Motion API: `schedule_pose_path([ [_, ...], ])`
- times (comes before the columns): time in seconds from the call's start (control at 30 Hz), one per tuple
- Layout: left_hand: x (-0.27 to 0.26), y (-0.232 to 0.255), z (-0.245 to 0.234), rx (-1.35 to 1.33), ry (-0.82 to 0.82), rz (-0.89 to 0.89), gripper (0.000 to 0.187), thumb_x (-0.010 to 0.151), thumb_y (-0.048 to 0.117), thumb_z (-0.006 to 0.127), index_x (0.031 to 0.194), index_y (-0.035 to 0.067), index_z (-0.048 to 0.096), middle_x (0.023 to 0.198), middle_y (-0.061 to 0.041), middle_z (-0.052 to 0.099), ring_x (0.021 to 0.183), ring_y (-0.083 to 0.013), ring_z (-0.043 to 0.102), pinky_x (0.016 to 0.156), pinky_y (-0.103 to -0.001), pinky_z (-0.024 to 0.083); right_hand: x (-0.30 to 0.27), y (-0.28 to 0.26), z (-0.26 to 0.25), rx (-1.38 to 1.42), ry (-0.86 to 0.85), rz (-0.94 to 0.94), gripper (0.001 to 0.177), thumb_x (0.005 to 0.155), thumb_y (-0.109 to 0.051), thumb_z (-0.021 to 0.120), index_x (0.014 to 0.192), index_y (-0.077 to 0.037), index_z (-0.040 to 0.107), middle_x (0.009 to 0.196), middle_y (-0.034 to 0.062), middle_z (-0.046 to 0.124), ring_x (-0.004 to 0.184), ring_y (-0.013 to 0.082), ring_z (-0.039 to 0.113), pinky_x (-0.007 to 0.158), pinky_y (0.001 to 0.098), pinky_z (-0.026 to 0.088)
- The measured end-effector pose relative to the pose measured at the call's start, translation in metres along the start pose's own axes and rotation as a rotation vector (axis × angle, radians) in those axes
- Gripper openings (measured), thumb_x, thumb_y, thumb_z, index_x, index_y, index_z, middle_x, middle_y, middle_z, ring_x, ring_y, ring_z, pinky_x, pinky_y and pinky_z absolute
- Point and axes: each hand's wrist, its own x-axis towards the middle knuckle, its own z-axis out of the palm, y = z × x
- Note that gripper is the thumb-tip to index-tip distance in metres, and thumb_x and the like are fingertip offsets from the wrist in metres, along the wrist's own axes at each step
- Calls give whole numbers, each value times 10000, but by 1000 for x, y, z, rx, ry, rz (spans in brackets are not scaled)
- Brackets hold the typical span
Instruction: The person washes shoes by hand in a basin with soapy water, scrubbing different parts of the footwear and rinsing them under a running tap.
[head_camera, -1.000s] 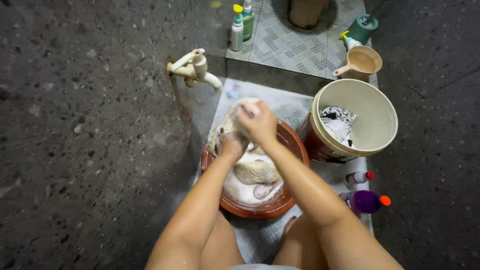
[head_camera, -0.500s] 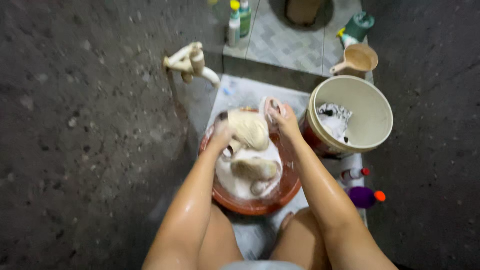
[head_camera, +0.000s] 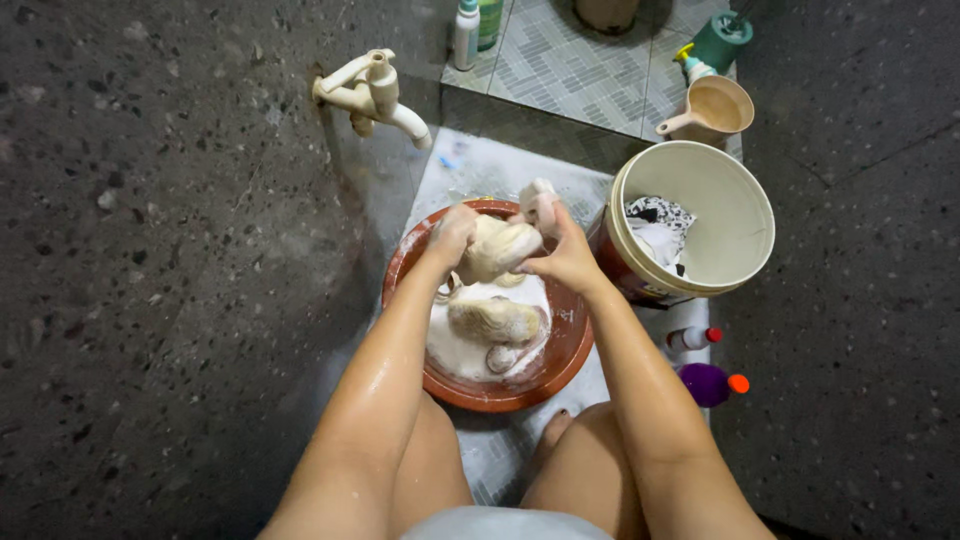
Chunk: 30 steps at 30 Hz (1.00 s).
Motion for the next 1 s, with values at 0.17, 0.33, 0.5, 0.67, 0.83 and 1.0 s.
schedule_pose_path([
  [0.17, -40, 79, -3, -164, -202, 43, 554, 953, 508, 558, 1331, 110, 634, 1323, -110, 663, 1256, -254, 598, 1074, -340, 450, -1, 23, 4, 296, 161, 151, 811, 617, -134, 966, 1279, -53, 505, 1187, 101, 654, 1102, 214, 669, 949, 367, 561],
  [0.33, -90, 142, -2, 264, -88, 198, 916, 564, 508, 878, 1340, 141, 562, 1271, -120, 642, 1203, -305, 612, 1046, -421, 485, 5, 47, 4, 417, 249, 31, 744, 680, -155, 944, 1277, -80, 507, 1174, 58, 612, 1104, 179, 628, 979, 348, 537],
  [0.5, -99, 166, 11, 606, 49, 68, 635, 650, 364, 851, 1243, 239, 661, 1196, -37, 677, 1123, -315, 562, 1003, -453, 429, 8, 78, -16, 414, 329, 101, 547, 833, -241, 867, 1211, -69, 511, 1113, 46, 629, 1002, 160, 633, 879, 339, 563],
  [0.67, -93, 135, -1, 697, 190, 266, 435, 688, 216, 770, 1122, 226, 747, 1150, -63, 706, 1083, -342, 571, 959, -467, 387, 5, 64, -26, 316, 571, 154, 332, 995, -243, 781, 855, -60, 542, 775, -9, 590, 673, 111, 505, 581, 299, 417],
  [0.83, -72, 78, -1, 571, 152, 444, 310, 843, 162, 670, 1140, 219, 741, 1144, -71, 717, 1130, -295, 627, 1016, -412, 451, 4, -16, 27, -501, 491, -581, 378, 695, -143, 784, 550, -101, 438, 599, 85, 487, 584, 247, 485, 544, 402, 370],
  [1.0, -75, 75, -7, 700, 171, 542, 278, 810, 234, 685, 1069, 223, 786, 1048, -93, 735, 1047, -318, 623, 951, -442, 430, 18, -11, 44, -810, 435, -665, 330, 597, -180, 764, 504, -106, 456, 552, 108, 446, 527, 313, 471, 522, 450, 358],
])
